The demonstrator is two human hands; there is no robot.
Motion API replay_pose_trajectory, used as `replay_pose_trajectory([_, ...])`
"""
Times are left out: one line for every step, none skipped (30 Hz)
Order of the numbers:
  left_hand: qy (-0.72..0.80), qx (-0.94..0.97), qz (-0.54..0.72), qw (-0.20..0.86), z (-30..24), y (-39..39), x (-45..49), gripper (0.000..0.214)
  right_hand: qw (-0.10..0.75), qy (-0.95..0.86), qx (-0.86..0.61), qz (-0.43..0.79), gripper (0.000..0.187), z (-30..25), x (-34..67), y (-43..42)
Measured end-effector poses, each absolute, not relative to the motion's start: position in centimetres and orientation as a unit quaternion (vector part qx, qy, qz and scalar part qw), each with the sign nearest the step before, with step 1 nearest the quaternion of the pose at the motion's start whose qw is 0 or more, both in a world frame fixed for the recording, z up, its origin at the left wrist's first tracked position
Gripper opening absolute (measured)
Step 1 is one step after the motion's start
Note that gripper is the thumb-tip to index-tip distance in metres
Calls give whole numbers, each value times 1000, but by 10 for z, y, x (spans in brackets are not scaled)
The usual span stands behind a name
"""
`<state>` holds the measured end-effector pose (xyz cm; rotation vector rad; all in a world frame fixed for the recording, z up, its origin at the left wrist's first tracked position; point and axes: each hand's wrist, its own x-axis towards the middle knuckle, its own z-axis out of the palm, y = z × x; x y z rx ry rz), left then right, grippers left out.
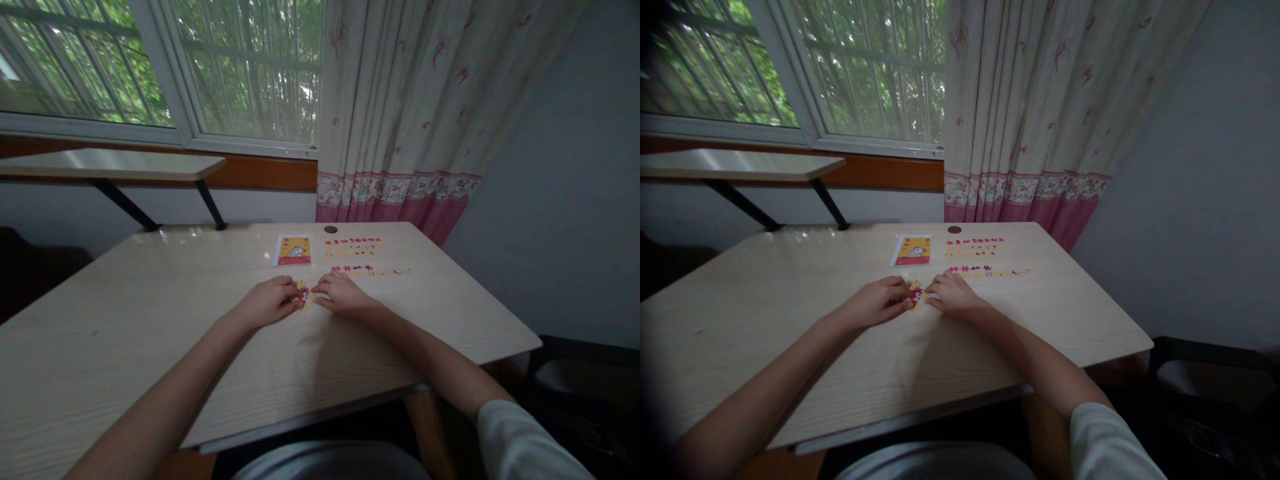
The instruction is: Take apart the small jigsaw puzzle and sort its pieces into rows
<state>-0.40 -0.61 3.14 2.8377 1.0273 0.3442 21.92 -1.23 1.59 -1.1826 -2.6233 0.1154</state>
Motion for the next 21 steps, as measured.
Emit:
replay_pose_trajectory([339,933,113,51,31,-6,-4,30,135,-902,-406,51,27,17,220,-12])
replay_pose_trajectory([340,932,113,49,30,-5,-4,29,140,-902,-404,62,25,17,221,-12])
replay_pose_trajectory([341,932,113,47,29,-5,-4,29,145,-902,-400,74,23,18,221,-11])
replay_pose_trajectory([342,932,113,45,28,-4,-4,28,150,-902,-396,84,21,19,222,-11])
replay_pose_trajectory([342,932,113,44,28,-4,-4,28,152,-902,-394,93,20,19,222,-12])
replay_pose_trajectory([341,932,113,42,27,-4,-4,27,152,-901,-394,100,19,20,223,-12])
replay_pose_trajectory([339,933,114,40,27,-3,-4,27,150,-899,-396,106,19,20,223,-12])
replay_pose_trajectory([337,934,116,36,27,-3,-4,27,147,-897,-401,112,19,20,224,-12])
replay_pose_trajectory([335,934,119,33,27,-3,-3,27,144,-895,-407,117,18,20,225,-13])
replay_pose_trajectory([333,934,123,30,27,-4,-3,27,143,-892,-411,121,18,21,225,-13])
replay_pose_trajectory([332,934,126,27,27,-4,-2,28,144,-890,-414,126,17,21,226,-13])
replay_pose_trajectory([333,934,128,26,28,-5,-1,28,148,-888,-414,132,17,21,227,-13])
replay_pose_trajectory([334,934,129,25,28,-6,0,29,154,-887,-412,138,17,21,227,-13])
replay_pose_trajectory([335,933,129,25,28,-8,2,29,162,-885,-411,146,16,21,228,-13])
replay_pose_trajectory([338,932,129,24,28,-9,4,30,170,-883,-410,155,16,21,228,-13])
replay_pose_trajectory([339,931,130,25,28,-10,5,30,176,-880,-410,164,16,21,229,-12])
replay_pose_trajectory([340,931,133,26,28,-11,7,29,182,-876,-411,173,16,20,229,-11])
replay_pose_trajectory([338,931,136,29,27,-12,9,29,188,-874,-410,180,15,20,229,-11])
replay_pose_trajectory([336,931,140,34,26,-12,11,28,194,-872,-409,186,15,19,230,-10])
replay_pose_trajectory([332,931,145,39,26,-13,12,26,199,-872,-405,189,14,18,230,-9])
replay_pose_trajectory([328,932,148,44,25,-13,14,25,204,-873,-401,190,13,18,230,-9])
